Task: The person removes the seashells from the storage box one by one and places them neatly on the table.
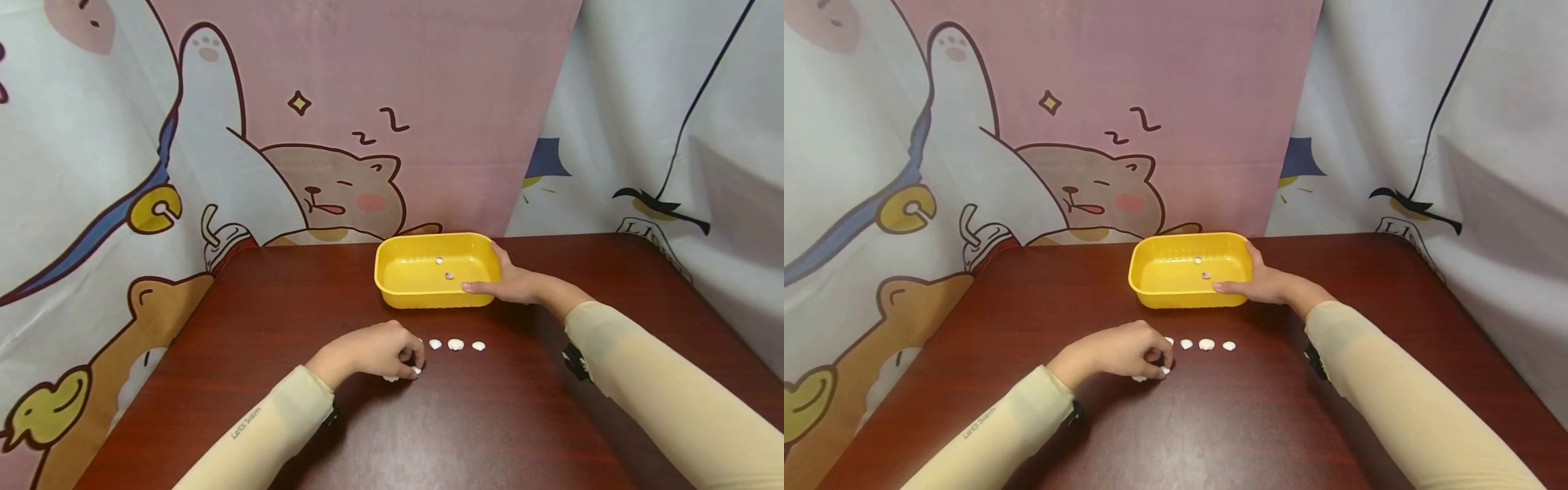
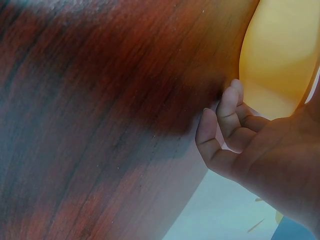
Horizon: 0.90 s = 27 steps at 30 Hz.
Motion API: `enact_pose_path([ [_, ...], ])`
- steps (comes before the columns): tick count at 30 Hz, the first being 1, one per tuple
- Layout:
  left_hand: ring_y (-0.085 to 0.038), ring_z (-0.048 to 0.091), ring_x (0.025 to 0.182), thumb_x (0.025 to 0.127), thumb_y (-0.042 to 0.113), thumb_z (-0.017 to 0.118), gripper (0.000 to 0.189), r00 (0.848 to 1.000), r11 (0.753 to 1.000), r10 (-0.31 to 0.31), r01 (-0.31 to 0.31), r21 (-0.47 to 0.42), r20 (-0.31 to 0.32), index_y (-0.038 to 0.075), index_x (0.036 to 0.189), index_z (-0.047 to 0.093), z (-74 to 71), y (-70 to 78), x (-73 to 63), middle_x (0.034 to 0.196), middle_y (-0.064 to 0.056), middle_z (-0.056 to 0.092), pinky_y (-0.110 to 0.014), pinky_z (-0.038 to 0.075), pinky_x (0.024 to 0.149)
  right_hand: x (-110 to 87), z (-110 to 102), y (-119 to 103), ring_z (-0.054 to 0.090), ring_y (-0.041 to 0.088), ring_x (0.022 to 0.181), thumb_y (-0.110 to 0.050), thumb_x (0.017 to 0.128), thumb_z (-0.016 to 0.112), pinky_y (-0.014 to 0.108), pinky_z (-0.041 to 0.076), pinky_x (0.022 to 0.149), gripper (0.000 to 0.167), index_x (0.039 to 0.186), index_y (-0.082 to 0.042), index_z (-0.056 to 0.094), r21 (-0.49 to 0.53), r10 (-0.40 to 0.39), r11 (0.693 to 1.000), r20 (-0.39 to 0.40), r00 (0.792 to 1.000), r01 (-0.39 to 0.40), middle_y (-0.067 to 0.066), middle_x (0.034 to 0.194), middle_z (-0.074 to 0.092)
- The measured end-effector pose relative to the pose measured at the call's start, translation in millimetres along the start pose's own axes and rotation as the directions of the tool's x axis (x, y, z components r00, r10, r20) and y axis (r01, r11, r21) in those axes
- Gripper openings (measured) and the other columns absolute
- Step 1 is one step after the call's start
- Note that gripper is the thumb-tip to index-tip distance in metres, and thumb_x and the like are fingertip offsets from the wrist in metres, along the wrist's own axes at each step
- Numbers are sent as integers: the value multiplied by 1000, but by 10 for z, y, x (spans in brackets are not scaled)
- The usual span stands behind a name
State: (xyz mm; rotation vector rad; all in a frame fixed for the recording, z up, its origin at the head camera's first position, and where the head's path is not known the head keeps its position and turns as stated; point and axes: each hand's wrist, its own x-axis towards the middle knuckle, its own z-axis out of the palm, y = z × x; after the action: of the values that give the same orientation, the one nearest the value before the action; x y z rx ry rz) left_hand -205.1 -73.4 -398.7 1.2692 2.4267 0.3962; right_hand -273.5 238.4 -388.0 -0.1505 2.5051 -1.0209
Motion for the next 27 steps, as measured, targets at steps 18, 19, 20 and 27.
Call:
enact_pose_path([
  [18,-1,48,63,97,20,79,4,991,983,39,-61,-172,-128,17,94,77,-437,-87,175,68,10,55,-18,41,62,18,27,-40,32,48,146,-70,89,73,66,26,128,139,164,-12,-29,-4,22,1000,-5,1000,-22,33,168,4],
  [19,-2,48,63,98,19,78,5,985,979,31,-64,-193,-168,16,94,78,-483,-102,214,69,9,56,-19,41,62,18,27,-37,33,48,146,-70,89,72,66,27,128,139,164,-12,-29,-7,24,1000,-4,1000,-24,33,168,2],
  [20,-2,49,63,98,19,78,5,977,975,15,-61,-213,-213,15,94,78,-526,-123,258,69,8,57,-19,42,62,18,25,-33,33,49,146,-71,89,72,66,29,127,139,164,-12,-30,-8,26,1000,-2,1000,-26,34,169,0],
  [27,-11,53,69,100,20,75,11,886,946,-230,106,-308,-403,11,105,78,-673,-359,689,81,-1,62,-21,43,62,-9,25,-3,56,39,103,-82,86,66,42,53,74,139,163,-22,-33,-63,104,993,15,995,-102,32,143,37],
])
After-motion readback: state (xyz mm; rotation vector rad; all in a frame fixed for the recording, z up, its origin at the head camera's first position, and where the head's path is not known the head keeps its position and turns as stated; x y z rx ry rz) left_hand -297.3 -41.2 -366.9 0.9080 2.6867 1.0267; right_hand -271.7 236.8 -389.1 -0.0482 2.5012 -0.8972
